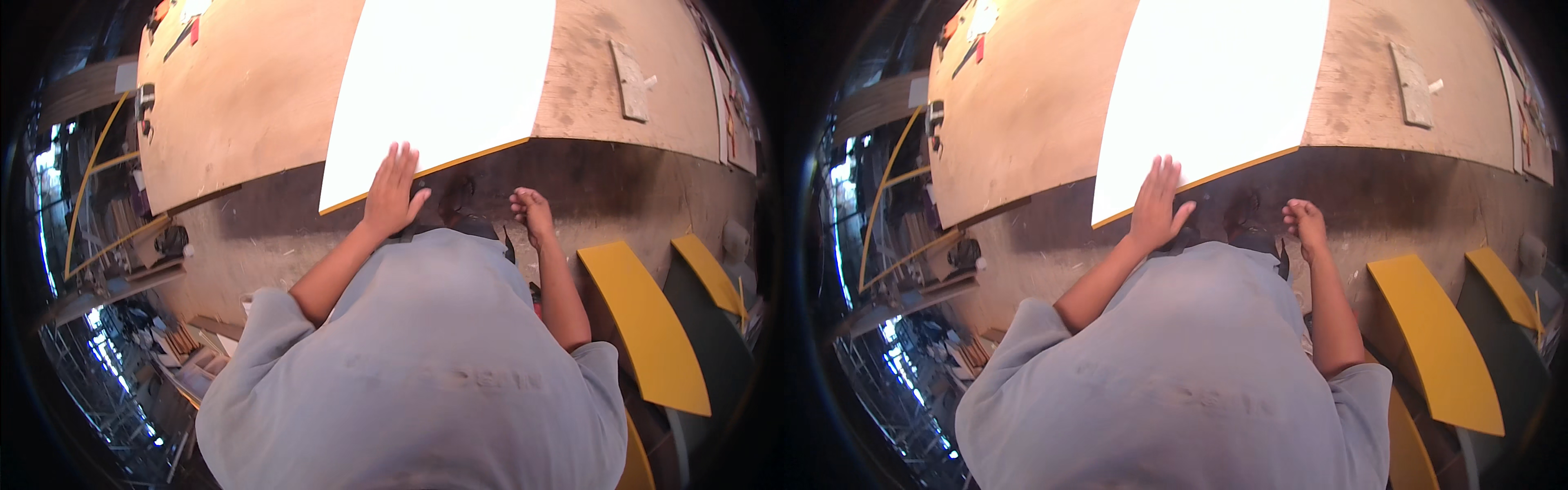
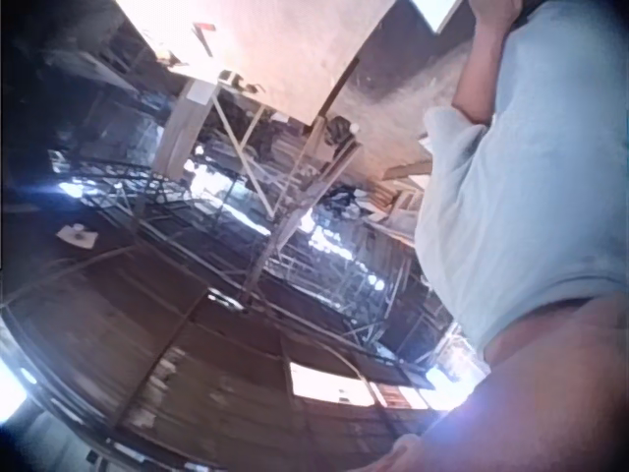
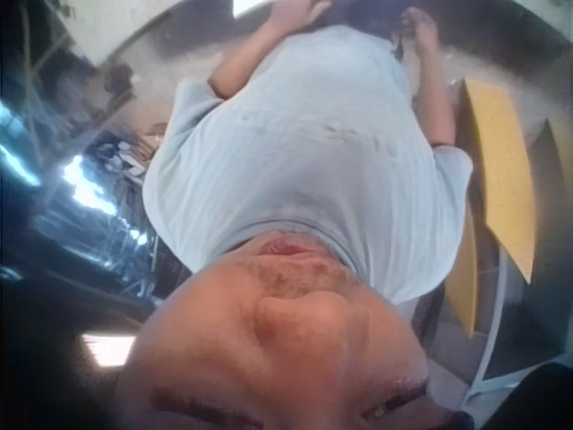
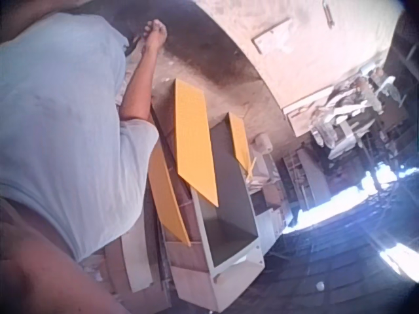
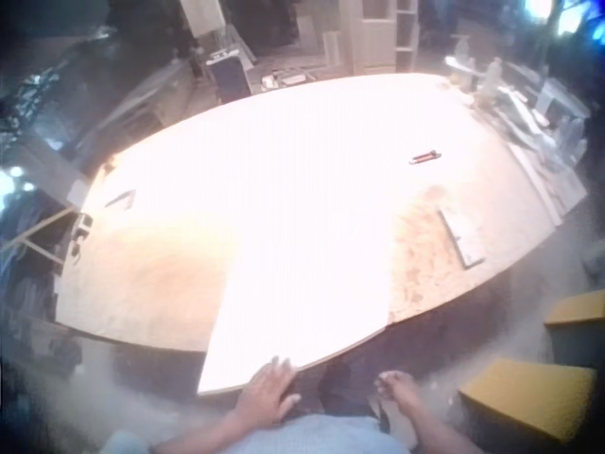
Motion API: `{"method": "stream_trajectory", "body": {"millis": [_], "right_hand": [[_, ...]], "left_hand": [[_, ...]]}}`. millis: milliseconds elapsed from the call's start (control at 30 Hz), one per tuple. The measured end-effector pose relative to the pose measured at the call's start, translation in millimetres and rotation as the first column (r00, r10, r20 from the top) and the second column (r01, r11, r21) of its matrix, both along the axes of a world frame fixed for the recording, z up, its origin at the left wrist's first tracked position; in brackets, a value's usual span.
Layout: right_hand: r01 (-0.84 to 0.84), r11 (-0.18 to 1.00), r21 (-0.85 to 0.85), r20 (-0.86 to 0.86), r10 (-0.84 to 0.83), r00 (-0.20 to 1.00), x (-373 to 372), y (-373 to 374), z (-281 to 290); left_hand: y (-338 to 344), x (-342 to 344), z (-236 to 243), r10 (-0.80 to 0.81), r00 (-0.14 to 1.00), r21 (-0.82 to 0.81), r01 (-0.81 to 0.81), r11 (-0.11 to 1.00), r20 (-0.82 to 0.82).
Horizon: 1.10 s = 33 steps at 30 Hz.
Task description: The person trims the excess material from the edges of a yellow board using a blade and then rubs the edges with a sanding block while turning the board over on a wooden table.
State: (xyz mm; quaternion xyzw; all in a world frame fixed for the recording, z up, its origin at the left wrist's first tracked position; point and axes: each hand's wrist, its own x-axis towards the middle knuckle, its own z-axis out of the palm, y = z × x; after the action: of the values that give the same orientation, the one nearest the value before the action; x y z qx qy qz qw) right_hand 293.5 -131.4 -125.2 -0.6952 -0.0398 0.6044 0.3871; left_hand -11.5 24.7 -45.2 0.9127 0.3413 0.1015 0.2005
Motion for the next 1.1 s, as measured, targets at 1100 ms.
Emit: {"method": "stream_trajectory", "body": {"millis": [1100], "right_hand": [[0.157, 0.954, 0.256, 0.162, -0.202, 0.966, 88.7, 162.3, 39.1]], "left_hand": [[50.4, -197.3, 49.5, 0.458, 0.886, -0.926, -0.114, 0.360, 0.069]]}}
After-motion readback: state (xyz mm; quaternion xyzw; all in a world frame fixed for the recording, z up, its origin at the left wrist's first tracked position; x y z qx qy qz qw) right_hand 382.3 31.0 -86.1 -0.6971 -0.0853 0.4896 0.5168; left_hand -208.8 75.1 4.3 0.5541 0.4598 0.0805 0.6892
